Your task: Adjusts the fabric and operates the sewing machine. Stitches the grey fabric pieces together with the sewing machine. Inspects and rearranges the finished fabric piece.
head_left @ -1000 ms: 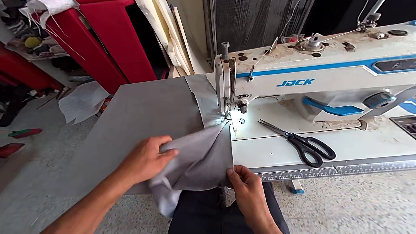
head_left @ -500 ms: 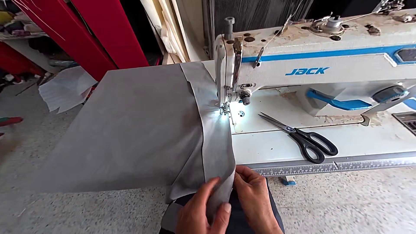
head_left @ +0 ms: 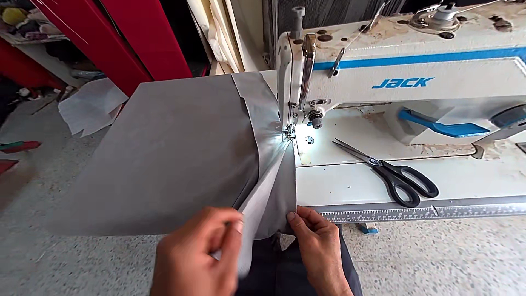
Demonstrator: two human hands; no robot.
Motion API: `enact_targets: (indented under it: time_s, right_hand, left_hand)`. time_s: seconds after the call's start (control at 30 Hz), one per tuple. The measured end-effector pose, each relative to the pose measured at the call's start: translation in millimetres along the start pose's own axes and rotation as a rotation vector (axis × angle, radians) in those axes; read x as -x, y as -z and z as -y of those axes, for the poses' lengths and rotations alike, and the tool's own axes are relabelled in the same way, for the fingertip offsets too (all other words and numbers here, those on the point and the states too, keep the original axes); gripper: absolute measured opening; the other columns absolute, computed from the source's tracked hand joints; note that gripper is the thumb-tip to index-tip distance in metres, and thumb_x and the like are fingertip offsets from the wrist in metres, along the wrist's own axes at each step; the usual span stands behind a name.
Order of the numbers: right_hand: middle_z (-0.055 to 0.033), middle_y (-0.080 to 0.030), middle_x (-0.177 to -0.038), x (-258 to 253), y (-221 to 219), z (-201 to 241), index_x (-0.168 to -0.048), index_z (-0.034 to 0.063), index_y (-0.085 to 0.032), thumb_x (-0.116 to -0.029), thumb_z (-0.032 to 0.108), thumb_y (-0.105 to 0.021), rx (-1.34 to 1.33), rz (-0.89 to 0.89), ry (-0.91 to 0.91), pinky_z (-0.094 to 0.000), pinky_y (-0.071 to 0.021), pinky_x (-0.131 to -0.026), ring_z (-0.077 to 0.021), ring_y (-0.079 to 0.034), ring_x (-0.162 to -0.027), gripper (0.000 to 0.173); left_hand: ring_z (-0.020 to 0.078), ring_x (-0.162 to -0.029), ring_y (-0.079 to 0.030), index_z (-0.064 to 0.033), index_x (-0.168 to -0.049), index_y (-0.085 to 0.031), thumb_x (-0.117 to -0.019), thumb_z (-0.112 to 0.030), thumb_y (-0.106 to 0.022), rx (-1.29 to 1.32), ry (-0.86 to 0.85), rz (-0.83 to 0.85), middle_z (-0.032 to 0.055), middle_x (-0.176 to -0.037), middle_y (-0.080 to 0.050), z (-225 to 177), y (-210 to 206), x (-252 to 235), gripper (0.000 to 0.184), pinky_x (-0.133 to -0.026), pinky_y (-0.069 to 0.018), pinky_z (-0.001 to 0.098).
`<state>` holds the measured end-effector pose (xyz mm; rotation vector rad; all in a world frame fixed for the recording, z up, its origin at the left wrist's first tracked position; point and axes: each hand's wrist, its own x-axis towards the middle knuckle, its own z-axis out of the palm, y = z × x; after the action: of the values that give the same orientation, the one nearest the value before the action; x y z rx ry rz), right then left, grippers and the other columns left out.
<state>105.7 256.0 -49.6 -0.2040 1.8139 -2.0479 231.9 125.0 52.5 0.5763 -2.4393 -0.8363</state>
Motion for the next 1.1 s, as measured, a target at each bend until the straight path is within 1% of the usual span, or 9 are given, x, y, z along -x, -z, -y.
enact_targets:
  time_s: [0.07,0.13,0.27,0.37,0.53,0.63,0.73,0.87,1.1]
  right_hand:
    - [-0.0070,-0.075,-0.077,0,0,0,-0.102,-0.0016,-0.076,-0.0945,0.006,-0.067,-0.013,-0.001,-0.014,-0.0271,-0.0626,-0.066,-0.0127,-0.072,-0.067,0.014]
    - [-0.0074,-0.076,-0.078,0,1,2,-0.103,-0.0019,-0.077,-0.0944,0.006,-0.068,-0.010,0.006,-0.019,-0.0265,-0.0625,-0.066,-0.0124,-0.072,-0.068,0.015]
    - [-0.0061,-0.075,-0.077,0,5,0,-0.102,-0.0014,-0.077,-0.0943,0.008,-0.067,-0.003,0.000,-0.018,-0.0254,-0.0614,-0.065,-0.0110,-0.071,-0.067,0.016]
    - [-0.0061,-0.075,-0.075,-1,7,1,-0.099,-0.0004,-0.077,-0.0937,0.008,-0.068,0.015,0.005,-0.018,-0.0245,-0.0602,-0.064,-0.0107,-0.071,-0.066,0.014]
    - [-0.0058,-0.075,-0.074,-3,5,3,-0.096,0.0002,-0.078,-0.0939,0.008,-0.068,0.032,0.015,-0.017,-0.0241,-0.0599,-0.063,-0.0106,-0.071,-0.065,0.012]
    - [-0.0074,-0.075,-0.074,-2,4,2,-0.095,-0.0001,-0.078,-0.0940,0.007,-0.068,0.014,0.024,-0.007,-0.0251,-0.0605,-0.065,-0.0122,-0.071,-0.066,0.012]
    - [-0.0070,-0.075,-0.075,-2,2,1,-0.095,-0.0001,-0.078,-0.0936,0.007,-0.067,0.009,0.020,-0.002,-0.0255,-0.0609,-0.065,-0.0121,-0.071,-0.067,0.013]
    - [-0.0072,-0.074,-0.074,-2,3,-2,-0.095,-0.0007,-0.077,-0.0949,0.006,-0.063,-0.007,0.026,0.009,-0.0266,-0.0609,-0.065,-0.0125,-0.070,-0.066,0.015]
    - [-0.0060,-0.072,-0.074,-3,7,0,-0.094,0.0010,-0.076,-0.0968,0.010,-0.053,0.009,0.033,-0.050,-0.0303,-0.0599,-0.066,-0.0138,-0.070,-0.068,0.025]
  left_hand:
    - [0.0160,-0.054,-0.061,-0.0073,-0.097,-0.078,-0.0944,-0.014,-0.065,-0.305,-0.203,0.147,0.0072,-0.075,-0.065,-20,-15,10,0.015,-0.044,-0.0493,0.0318]
    - [0.0178,-0.055,-0.061,-0.0088,-0.102,-0.078,-0.0938,-0.012,-0.065,-0.344,-0.278,0.163,0.0088,-0.079,-0.064,-28,-43,24,0.015,-0.042,-0.0479,0.0310]
    - [0.0223,-0.078,-0.072,-0.0014,-0.130,-0.066,-0.0870,-0.013,-0.075,-0.272,-0.097,-0.005,0.0169,-0.108,-0.071,-29,-53,29,0.045,-0.054,-0.0575,0.0353]
    - [0.0248,-0.089,-0.073,0.0019,-0.135,-0.060,-0.0864,-0.018,-0.074,-0.282,0.039,-0.039,0.0185,-0.118,-0.070,-20,-47,33,0.055,-0.061,-0.0595,0.0401]
    - [0.0127,-0.062,-0.062,-0.0098,-0.093,-0.077,-0.0913,-0.027,-0.065,-0.453,0.034,-0.132,0.0041,-0.076,-0.068,5,-12,18,0.020,-0.051,-0.0488,0.0325]
    - [0.0170,-0.054,-0.052,-0.0066,-0.095,-0.079,-0.0898,-0.021,-0.063,-0.577,-0.202,-0.179,0.0061,-0.069,-0.059,1,12,-4,0.022,-0.046,-0.0373,0.0333]
    - [0.0235,-0.052,-0.058,-0.0032,-0.093,-0.075,-0.0915,-0.009,-0.063,-0.644,-0.413,0.061,0.0103,-0.071,-0.061,-21,-15,9,0.013,-0.040,-0.0427,0.0342]
    - [0.0185,-0.052,-0.055,-0.0051,-0.099,-0.077,-0.0909,-0.006,-0.060,-0.690,-0.409,0.197,0.0064,-0.076,-0.060,-8,-63,38,0.019,-0.039,-0.0404,0.0282]
    - [0.0173,-0.053,-0.055,-0.0061,-0.099,-0.077,-0.0920,-0.006,-0.058,-0.706,-0.410,0.181,0.0052,-0.079,-0.061,-9,-72,42,0.020,-0.040,-0.0404,0.0267]
